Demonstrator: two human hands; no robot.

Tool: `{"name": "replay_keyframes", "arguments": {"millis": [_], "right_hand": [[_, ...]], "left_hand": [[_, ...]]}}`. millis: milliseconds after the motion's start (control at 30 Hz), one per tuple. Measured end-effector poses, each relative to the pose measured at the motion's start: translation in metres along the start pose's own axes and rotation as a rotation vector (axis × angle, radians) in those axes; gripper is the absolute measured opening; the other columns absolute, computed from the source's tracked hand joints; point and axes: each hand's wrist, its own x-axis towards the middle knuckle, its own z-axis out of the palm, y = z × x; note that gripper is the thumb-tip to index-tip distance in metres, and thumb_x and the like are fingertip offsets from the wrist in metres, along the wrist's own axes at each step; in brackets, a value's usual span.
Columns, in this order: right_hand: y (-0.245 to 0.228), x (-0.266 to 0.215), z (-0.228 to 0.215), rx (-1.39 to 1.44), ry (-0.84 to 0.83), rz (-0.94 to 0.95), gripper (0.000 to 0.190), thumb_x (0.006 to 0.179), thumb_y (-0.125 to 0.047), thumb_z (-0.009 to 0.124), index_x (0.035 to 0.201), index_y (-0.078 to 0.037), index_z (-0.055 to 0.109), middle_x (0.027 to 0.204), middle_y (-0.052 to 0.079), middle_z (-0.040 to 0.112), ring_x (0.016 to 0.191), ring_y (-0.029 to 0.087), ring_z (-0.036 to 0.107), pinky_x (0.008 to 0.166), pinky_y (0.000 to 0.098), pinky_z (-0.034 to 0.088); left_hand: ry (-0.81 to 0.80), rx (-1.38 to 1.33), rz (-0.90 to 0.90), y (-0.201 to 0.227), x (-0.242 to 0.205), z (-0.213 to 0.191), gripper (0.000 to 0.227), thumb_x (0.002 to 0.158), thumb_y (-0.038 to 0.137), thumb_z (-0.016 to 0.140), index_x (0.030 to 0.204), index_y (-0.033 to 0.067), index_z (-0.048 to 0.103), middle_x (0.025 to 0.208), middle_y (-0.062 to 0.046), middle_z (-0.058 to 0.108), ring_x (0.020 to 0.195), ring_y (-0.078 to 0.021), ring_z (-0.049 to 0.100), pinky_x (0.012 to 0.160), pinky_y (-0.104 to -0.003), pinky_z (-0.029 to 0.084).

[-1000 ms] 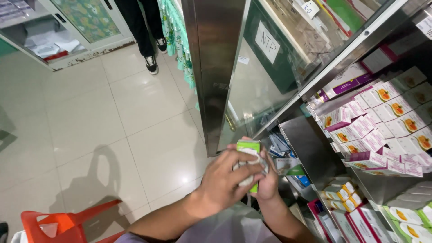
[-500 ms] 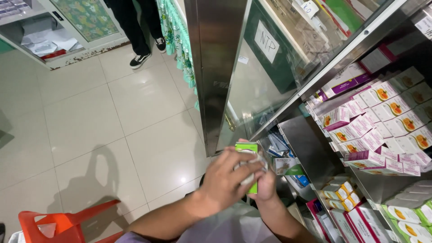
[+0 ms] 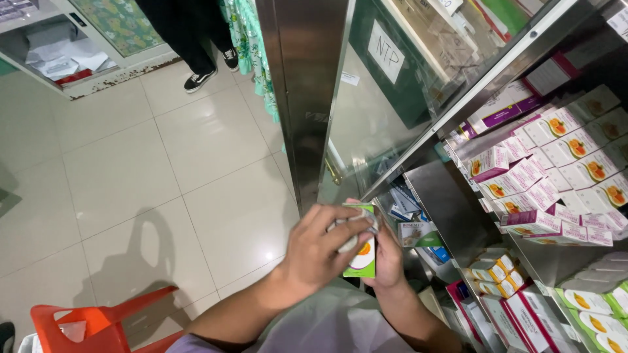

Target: Wiping down and organizing various medication boxes on pharmacy storage shelves.

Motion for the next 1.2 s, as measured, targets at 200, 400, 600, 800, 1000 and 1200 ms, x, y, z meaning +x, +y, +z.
{"name": "replay_keyframes", "arguments": {"millis": [200, 400, 600, 800, 1000, 1200], "right_hand": [[-0.013, 0.014, -0.006, 0.153, 0.015, -0.001, 0.055, 0.109, -0.034, 0.034, 0.150, 0.001, 0.042, 0.139, 0.033, 0.058, 0.095, 0.028, 0.069, 0.076, 0.0361, 0.058], [0.014, 0.013, -0.022, 0.085, 0.021, -0.059, 0.056, 0.105, -0.036, 0.042, 0.148, -0.001, 0.044, 0.129, 0.034, 0.065, 0.091, 0.028, 0.075, 0.080, 0.0428, 0.064], [0.002, 0.025, -0.007, 0.119, -0.040, -0.099, 0.059, 0.108, -0.040, 0.037, 0.150, 0.001, 0.042, 0.133, 0.038, 0.059, 0.086, 0.027, 0.073, 0.068, 0.0395, 0.065], [0.002, 0.022, -0.009, 0.143, 0.069, -0.153, 0.058, 0.108, -0.038, 0.040, 0.151, 0.002, 0.042, 0.138, 0.041, 0.054, 0.100, 0.041, 0.072, 0.077, 0.0474, 0.064], [0.023, 0.006, -0.030, 0.057, 0.250, -0.230, 0.051, 0.101, -0.025, 0.048, 0.145, 0.002, 0.049, 0.124, 0.037, 0.066, 0.088, 0.033, 0.074, 0.083, 0.0464, 0.063], [-0.017, 0.013, 0.008, 0.107, 0.255, -0.353, 0.057, 0.108, -0.033, 0.041, 0.151, 0.004, 0.041, 0.133, 0.044, 0.057, 0.079, 0.028, 0.070, 0.063, 0.0340, 0.058]], "left_hand": [[-0.212, -0.171, -0.013, 0.004, -0.018, -0.004, 0.022, 0.082, 0.013, 0.084, 0.104, 0.0125, 0.077, 0.112, 0.000, 0.067, 0.096, -0.0189, 0.064, 0.080, -0.030, 0.055], [0.050, -0.077, 0.048, -0.038, 0.001, 0.006, 0.015, 0.090, 0.023, 0.079, 0.105, 0.0216, 0.079, 0.105, -0.001, 0.074, 0.083, -0.0283, 0.070, 0.073, -0.038, 0.059], [-0.041, -0.199, 0.067, -0.014, -0.021, 0.016, 0.014, 0.097, 0.021, 0.072, 0.109, 0.0158, 0.078, 0.109, -0.007, 0.073, 0.087, -0.0337, 0.070, 0.075, -0.042, 0.059], [-0.078, -0.222, 0.067, -0.036, -0.008, -0.001, 0.011, 0.090, 0.016, 0.078, 0.101, 0.0145, 0.079, 0.103, -0.009, 0.074, 0.080, -0.0357, 0.070, 0.069, -0.044, 0.058], [-0.099, -0.295, 0.134, -0.029, 0.031, 0.009, 0.015, 0.094, 0.019, 0.075, 0.109, 0.0186, 0.078, 0.107, -0.005, 0.073, 0.085, -0.0326, 0.069, 0.077, -0.041, 0.060], [-0.217, -0.456, 0.146, -0.026, 0.018, 0.004, 0.010, 0.091, 0.017, 0.079, 0.101, 0.0172, 0.080, 0.103, -0.005, 0.073, 0.079, -0.0290, 0.069, 0.069, -0.039, 0.058]]}}
